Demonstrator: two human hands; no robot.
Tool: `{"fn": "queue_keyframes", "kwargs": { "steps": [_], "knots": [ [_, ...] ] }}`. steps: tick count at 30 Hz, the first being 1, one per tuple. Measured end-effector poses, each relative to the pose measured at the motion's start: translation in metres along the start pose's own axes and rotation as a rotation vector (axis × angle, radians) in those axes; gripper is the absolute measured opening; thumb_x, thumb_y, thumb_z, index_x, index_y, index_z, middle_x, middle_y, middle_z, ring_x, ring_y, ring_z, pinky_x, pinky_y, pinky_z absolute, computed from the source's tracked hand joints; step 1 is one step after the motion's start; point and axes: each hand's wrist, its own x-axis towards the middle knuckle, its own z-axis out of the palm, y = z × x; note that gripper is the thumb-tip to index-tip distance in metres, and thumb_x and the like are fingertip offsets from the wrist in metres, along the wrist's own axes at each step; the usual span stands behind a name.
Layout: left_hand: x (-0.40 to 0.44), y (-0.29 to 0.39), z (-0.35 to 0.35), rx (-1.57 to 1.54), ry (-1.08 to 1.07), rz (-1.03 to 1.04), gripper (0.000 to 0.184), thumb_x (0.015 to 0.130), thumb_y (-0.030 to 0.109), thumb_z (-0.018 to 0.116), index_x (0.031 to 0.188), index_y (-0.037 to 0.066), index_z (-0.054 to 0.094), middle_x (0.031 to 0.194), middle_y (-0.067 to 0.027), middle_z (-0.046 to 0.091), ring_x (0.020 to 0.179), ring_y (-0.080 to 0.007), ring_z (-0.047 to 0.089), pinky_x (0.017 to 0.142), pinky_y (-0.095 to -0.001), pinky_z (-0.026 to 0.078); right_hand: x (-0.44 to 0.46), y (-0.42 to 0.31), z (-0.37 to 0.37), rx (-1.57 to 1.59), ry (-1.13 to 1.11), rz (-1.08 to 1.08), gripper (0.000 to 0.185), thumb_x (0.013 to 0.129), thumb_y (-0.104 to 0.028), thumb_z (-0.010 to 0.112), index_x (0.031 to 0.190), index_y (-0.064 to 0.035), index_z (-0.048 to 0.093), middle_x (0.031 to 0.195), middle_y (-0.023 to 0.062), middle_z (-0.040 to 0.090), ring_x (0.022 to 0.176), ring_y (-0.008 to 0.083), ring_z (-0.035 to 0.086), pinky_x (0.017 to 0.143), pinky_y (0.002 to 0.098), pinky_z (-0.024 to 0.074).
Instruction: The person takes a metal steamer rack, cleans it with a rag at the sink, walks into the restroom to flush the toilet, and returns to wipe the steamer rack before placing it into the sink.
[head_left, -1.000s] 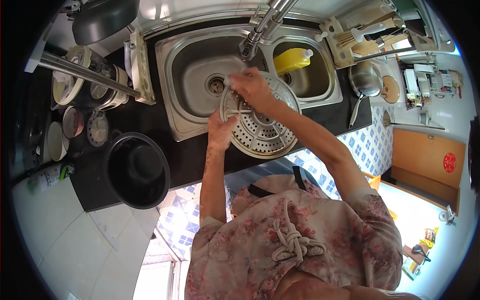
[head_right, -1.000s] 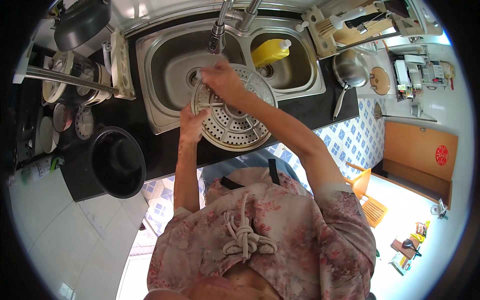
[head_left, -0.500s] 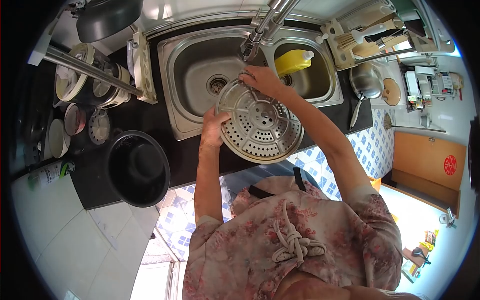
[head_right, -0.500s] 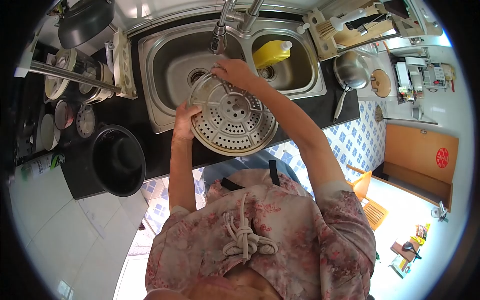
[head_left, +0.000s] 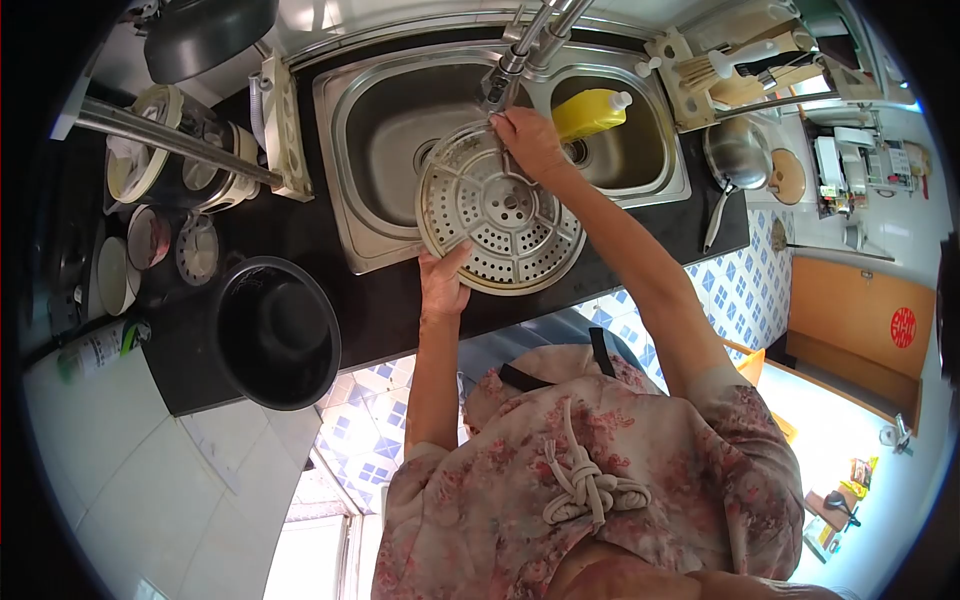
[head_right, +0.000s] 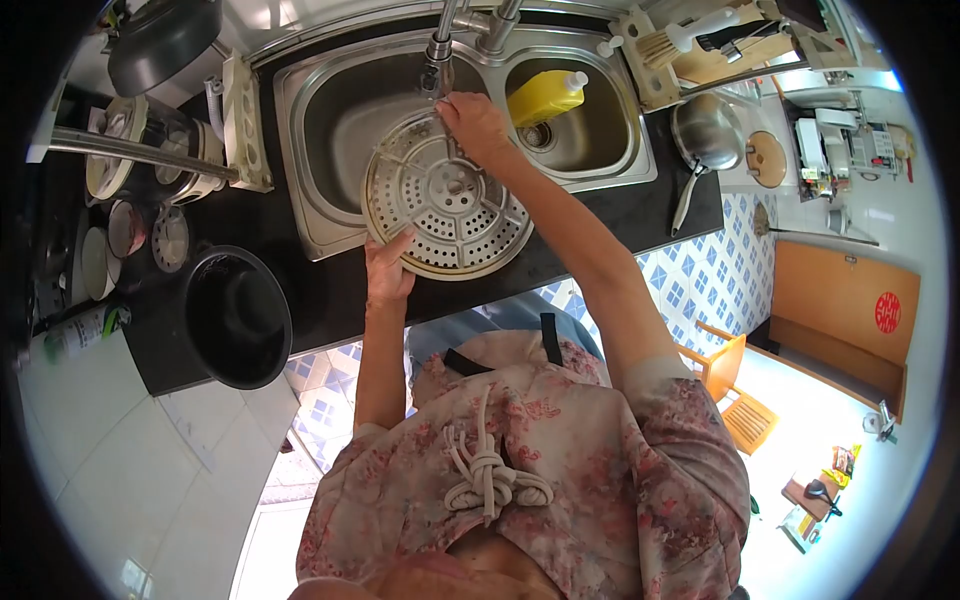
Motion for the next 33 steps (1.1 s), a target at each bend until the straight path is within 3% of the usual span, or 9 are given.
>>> {"fn": "queue_keyframes", "kwargs": {
  "steps": [3, 9, 12, 18, 21, 25, 26, 29, 33],
  "knots": [
    [0.003, 0.006, 0.003, 0.022, -0.016, -0.012, 0.044, 0.079, -0.008, 0.065, 0.122, 0.000, 0.058, 0.112, -0.0104, 0.067, 0.101, -0.0210, 0.066, 0.090, -0.0344, 0.053, -0.008, -0.012, 0.011, -0.059, 0.176, -0.163, 0.013, 0.084, -0.018, 0.066, 0.091, -0.0068, 0.065, 0.097, 0.0115, 0.066, 0.094, 0.0336, 0.059, 0.081, 0.0411, 0.0495],
    [0.005, 0.007, 0.008, 0.044, -0.016, 0.003, 0.045, 0.079, -0.009, 0.063, 0.123, 0.000, 0.056, 0.113, -0.0100, 0.066, 0.098, -0.0199, 0.066, 0.087, -0.0348, 0.054, -0.025, -0.061, -0.009, 0.058, 0.111, -0.382, 0.027, 0.081, -0.008, 0.067, 0.109, -0.0074, 0.067, 0.113, 0.0096, 0.062, 0.102, 0.0328, 0.056, 0.087, 0.0408, 0.0501],
    [0.009, 0.008, 0.011, 0.076, -0.019, -0.004, 0.047, 0.079, -0.008, 0.062, 0.124, 0.000, 0.054, 0.113, -0.0094, 0.065, 0.097, -0.0189, 0.066, 0.087, -0.0342, 0.054, -0.029, -0.073, -0.014, 0.189, -0.026, -0.391, 0.026, 0.080, -0.006, 0.067, 0.106, -0.0079, 0.067, 0.108, 0.0092, 0.064, 0.101, 0.0327, 0.057, 0.086, 0.0411, 0.0504],
    [0.019, 0.013, 0.014, 0.167, -0.080, -0.029, 0.049, 0.078, -0.006, 0.061, 0.126, 0.000, 0.052, 0.113, -0.0073, 0.063, 0.099, -0.0164, 0.063, 0.088, -0.0307, 0.051, -0.012, -0.075, -0.017, 0.101, -0.060, -0.340, 0.021, 0.079, -0.007, 0.069, 0.100, -0.0086, 0.068, 0.100, 0.0077, 0.066, 0.096, 0.0313, 0.060, 0.082, 0.0402, 0.0525],
    [0.026, 0.014, 0.006, 0.218, -0.080, -0.029, 0.051, 0.078, -0.005, 0.063, 0.127, -0.001, 0.051, 0.113, -0.0068, 0.062, 0.099, -0.0163, 0.062, 0.088, -0.0304, 0.050, -0.026, -0.090, -0.020, 0.169, -0.225, -0.606, 0.018, 0.079, -0.010, 0.069, 0.097, -0.0087, 0.068, 0.102, 0.0064, 0.066, 0.097, 0.0296, 0.060, 0.080, 0.0383, 0.0531],
    [0.027, 0.013, 0.003, 0.224, -0.076, -0.057, 0.054, 0.076, -0.004, 0.065, 0.127, -0.001, 0.050, 0.113, -0.0065, 0.061, 0.099, -0.0170, 0.061, 0.089, -0.0317, 0.049, -0.016, -0.081, -0.022, 0.067, -0.122, -0.657, 0.016, 0.078, -0.013, 0.067, 0.094, -0.0098, 0.068, 0.096, 0.0042, 0.065, 0.090, 0.0275, 0.060, 0.078, 0.0367, 0.0531],
    [0.027, 0.012, 0.007, 0.203, -0.072, -0.036, 0.045, 0.077, -0.004, 0.064, 0.121, 0.000, 0.055, 0.106, -0.0070, 0.065, 0.093, -0.0174, 0.065, 0.084, -0.0315, 0.053, -0.010, -0.076, -0.021, 0.060, -0.124, -0.558, 0.016, 0.077, -0.013, 0.068, 0.094, -0.0111, 0.069, 0.093, 0.0033, 0.064, 0.089, 0.0261, 0.058, 0.076, 0.0365, 0.0531],
    [0.030, 0.021, 0.018, 0.198, -0.117, -0.038, 0.045, 0.077, -0.004, 0.064, 0.120, 0.000, 0.055, 0.103, -0.0063, 0.065, 0.092, -0.0172, 0.065, 0.083, -0.0311, 0.052, -0.011, -0.076, -0.017, -0.074, -0.067, -0.402, 0.017, 0.077, -0.015, 0.069, 0.094, -0.0127, 0.069, 0.094, 0.0019, 0.063, 0.092, 0.0250, 0.058, 0.074, 0.0364, 0.0532],
    [0.038, 0.017, 0.002, 0.266, -0.104, -0.041, 0.049, 0.075, -0.005, 0.063, 0.123, 0.001, 0.052, 0.108, -0.0055, 0.061, 0.097, -0.0155, 0.061, 0.088, -0.0307, 0.049, -0.029, -0.098, -0.022, 0.086, -0.171, -0.505, 0.018, 0.077, -0.016, 0.072, 0.094, -0.0134, 0.069, 0.094, 0.0018, 0.063, 0.093, 0.0254, 0.059, 0.074, 0.0360, 0.0538]
  ]
}}
